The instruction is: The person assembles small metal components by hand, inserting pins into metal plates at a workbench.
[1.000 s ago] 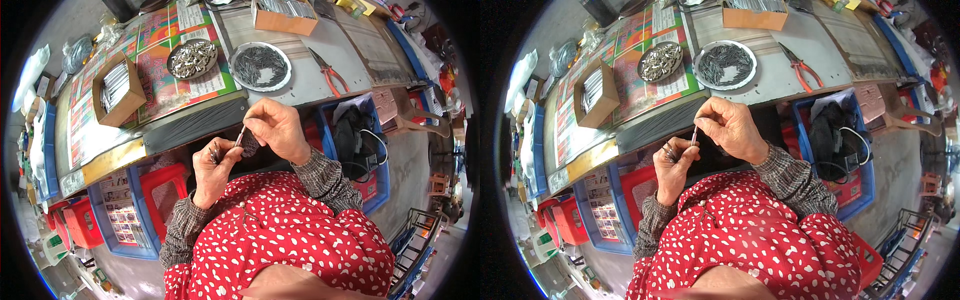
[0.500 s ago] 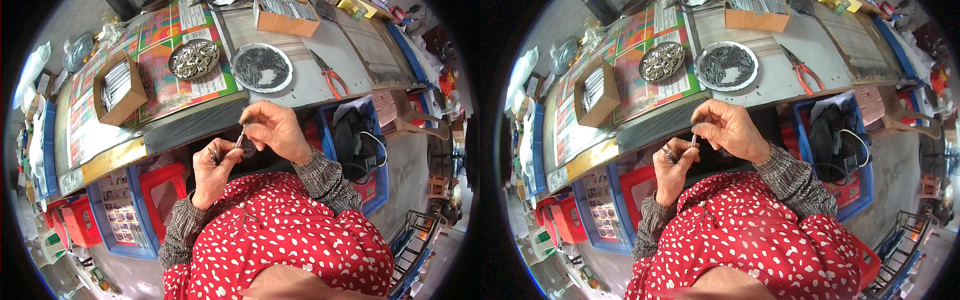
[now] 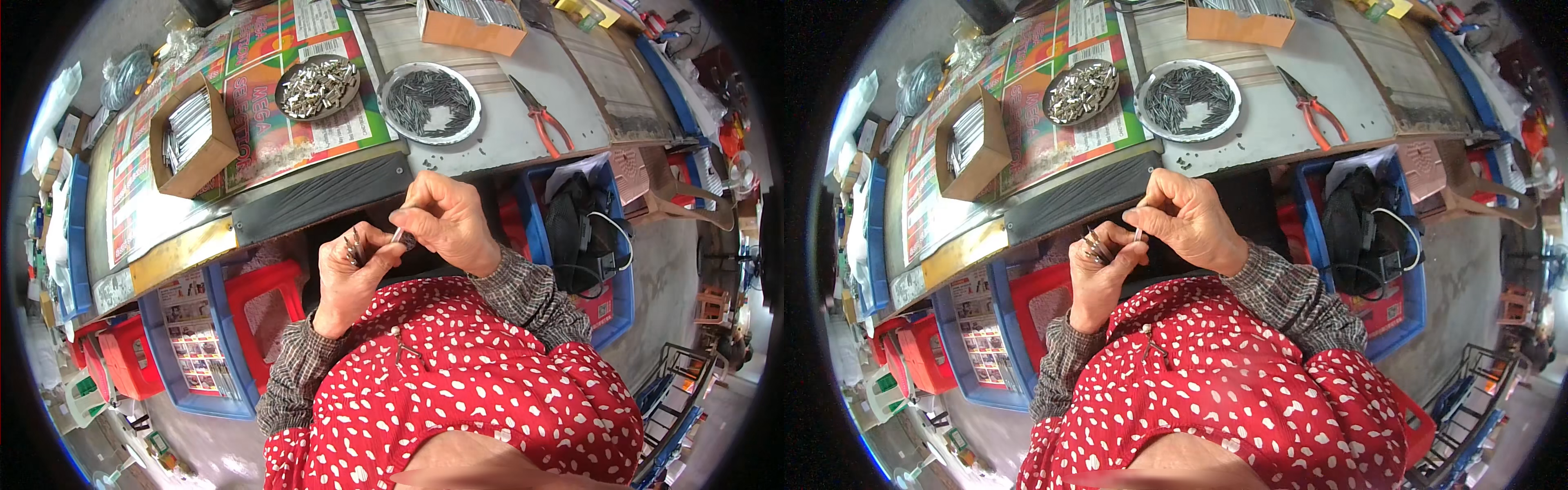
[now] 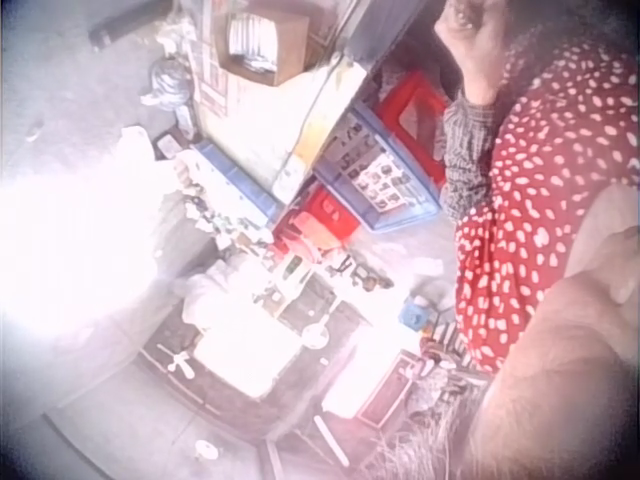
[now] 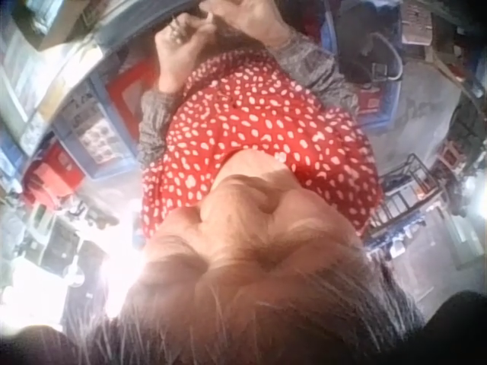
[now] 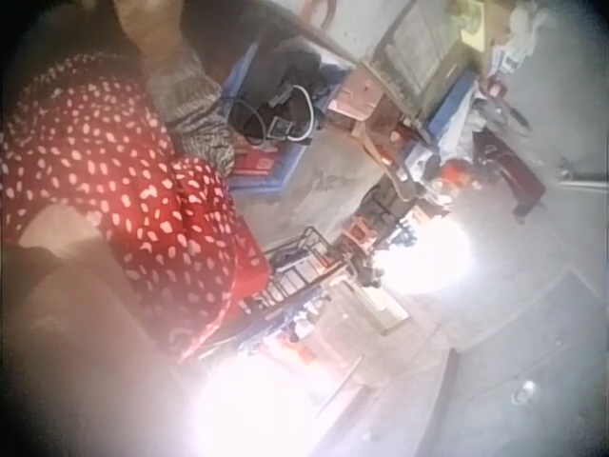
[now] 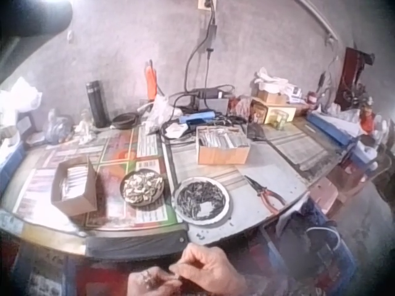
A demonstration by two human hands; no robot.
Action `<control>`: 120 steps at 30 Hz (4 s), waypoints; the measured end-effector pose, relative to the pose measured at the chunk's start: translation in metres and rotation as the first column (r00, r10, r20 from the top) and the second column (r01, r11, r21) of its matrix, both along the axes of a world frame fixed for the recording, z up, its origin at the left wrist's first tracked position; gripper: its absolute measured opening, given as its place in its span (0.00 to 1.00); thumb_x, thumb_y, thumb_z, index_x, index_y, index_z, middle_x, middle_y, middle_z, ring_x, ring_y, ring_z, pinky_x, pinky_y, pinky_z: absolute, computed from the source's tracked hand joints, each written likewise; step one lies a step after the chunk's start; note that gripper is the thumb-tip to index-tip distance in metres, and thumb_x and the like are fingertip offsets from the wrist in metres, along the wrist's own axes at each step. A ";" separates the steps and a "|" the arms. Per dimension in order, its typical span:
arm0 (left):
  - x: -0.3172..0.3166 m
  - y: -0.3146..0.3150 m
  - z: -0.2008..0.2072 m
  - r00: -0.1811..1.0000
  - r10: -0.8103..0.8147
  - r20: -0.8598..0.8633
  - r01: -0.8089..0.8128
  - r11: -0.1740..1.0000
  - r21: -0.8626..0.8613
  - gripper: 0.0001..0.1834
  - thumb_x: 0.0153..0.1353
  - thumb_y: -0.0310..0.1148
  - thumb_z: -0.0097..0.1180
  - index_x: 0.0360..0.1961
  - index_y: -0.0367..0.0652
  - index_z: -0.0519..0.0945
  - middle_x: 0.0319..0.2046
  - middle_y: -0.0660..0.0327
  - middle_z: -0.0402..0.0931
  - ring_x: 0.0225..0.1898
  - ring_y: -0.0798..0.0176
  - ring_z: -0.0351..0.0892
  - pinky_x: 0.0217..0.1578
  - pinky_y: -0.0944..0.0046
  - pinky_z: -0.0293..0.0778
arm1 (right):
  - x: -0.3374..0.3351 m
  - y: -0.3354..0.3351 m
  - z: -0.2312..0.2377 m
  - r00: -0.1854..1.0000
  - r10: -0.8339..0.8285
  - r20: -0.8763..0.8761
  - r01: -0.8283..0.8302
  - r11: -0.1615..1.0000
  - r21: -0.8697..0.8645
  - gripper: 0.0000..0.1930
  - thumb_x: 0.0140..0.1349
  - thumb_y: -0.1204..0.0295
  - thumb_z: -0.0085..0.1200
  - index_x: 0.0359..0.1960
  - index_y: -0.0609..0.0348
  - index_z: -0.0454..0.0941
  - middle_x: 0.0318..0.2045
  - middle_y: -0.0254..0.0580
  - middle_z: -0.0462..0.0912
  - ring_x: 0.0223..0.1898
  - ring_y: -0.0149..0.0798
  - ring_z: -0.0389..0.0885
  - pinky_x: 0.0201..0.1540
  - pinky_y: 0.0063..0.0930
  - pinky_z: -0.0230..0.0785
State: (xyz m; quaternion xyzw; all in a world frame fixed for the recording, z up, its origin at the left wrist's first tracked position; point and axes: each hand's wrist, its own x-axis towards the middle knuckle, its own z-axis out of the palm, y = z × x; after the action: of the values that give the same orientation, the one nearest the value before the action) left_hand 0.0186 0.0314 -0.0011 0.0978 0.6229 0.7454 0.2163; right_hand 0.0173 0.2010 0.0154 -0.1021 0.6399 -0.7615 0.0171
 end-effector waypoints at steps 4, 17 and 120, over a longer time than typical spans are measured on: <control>0.000 0.011 -0.003 0.803 0.108 -0.587 -0.336 0.894 -0.296 0.07 0.51 0.22 0.62 0.25 0.35 0.75 0.19 0.62 0.75 0.20 0.73 0.73 0.22 0.73 0.68 | -0.005 -0.010 -0.010 0.988 -0.148 -0.035 0.150 0.987 0.064 0.09 0.58 0.75 0.57 0.25 0.61 0.68 0.20 0.30 0.73 0.17 0.18 0.67 0.17 0.12 0.57; -0.001 0.003 0.001 1.000 -0.008 -0.018 0.008 0.999 -0.035 0.03 0.55 0.23 0.59 0.28 0.36 0.77 0.21 0.65 0.76 0.23 0.78 0.72 0.24 0.77 0.68 | -0.006 0.005 -0.003 0.992 0.102 0.077 -0.093 0.989 -0.114 0.09 0.59 0.74 0.56 0.26 0.60 0.69 0.18 0.29 0.73 0.15 0.18 0.65 0.16 0.12 0.56; 0.007 0.004 -0.007 0.987 0.097 -0.128 -0.114 0.984 -0.137 0.03 0.56 0.22 0.58 0.28 0.34 0.77 0.20 0.67 0.75 0.22 0.80 0.69 0.23 0.78 0.66 | 0.000 0.006 -0.007 0.995 -0.089 0.051 0.086 0.995 0.056 0.04 0.60 0.75 0.53 0.31 0.64 0.73 0.20 0.27 0.72 0.17 0.17 0.66 0.17 0.11 0.57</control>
State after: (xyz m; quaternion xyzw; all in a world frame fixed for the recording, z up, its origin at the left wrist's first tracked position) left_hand 0.0261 0.0359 -0.0085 0.0935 0.6912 0.7018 0.1450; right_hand 0.0170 0.2071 0.0080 -0.0530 0.6633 -0.7464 0.0036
